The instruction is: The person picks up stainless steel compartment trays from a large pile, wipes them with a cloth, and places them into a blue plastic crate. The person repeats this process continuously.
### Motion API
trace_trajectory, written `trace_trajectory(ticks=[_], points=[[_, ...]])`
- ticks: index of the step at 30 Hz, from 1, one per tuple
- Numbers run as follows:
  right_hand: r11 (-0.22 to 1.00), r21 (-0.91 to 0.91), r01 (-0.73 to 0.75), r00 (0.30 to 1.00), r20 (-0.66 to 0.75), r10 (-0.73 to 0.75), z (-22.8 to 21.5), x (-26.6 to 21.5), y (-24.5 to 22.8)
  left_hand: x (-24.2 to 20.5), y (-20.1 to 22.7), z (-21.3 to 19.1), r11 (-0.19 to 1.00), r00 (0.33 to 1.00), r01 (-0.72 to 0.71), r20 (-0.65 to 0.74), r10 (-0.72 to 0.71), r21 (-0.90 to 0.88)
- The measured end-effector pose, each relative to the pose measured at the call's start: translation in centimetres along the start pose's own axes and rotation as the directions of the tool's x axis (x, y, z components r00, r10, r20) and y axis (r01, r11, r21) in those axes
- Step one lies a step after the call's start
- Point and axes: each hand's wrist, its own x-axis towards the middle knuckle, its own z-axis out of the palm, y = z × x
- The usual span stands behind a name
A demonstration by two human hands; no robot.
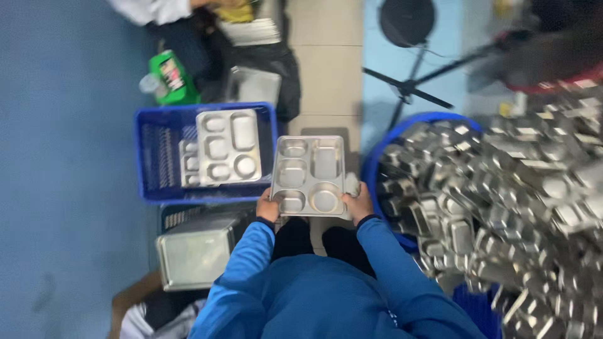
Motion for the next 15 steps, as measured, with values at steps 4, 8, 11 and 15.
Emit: trace_trajectory(ticks=[4,8,11,15], points=[[0.995,0.048,0.084,0.967,0.237,-0.093,7.4,0.6,-1.2,-0.5,-0.7,-6.0,0.998,0.981,-0.055,-0.188,0.058,0.019],[0.984,-0.036,0.174,0.941,0.3,-0.156,13.1,1.1,-3.4,0.0,-0.5,-10.7,0.998,0.952,-0.047,-0.302,0.054,0.028],[0.917,-0.144,0.371,0.894,0.323,-0.311,15.7,2.2,-5.0,2.0,0.1,-13.5,0.99,0.935,0.043,-0.354,0.007,0.133],[0.822,-0.467,0.327,0.91,0.389,-0.14,15.1,3.4,-5.8,3.4,0.3,-14.4,0.868,0.909,0.221,-0.416,-0.017,0.446]])
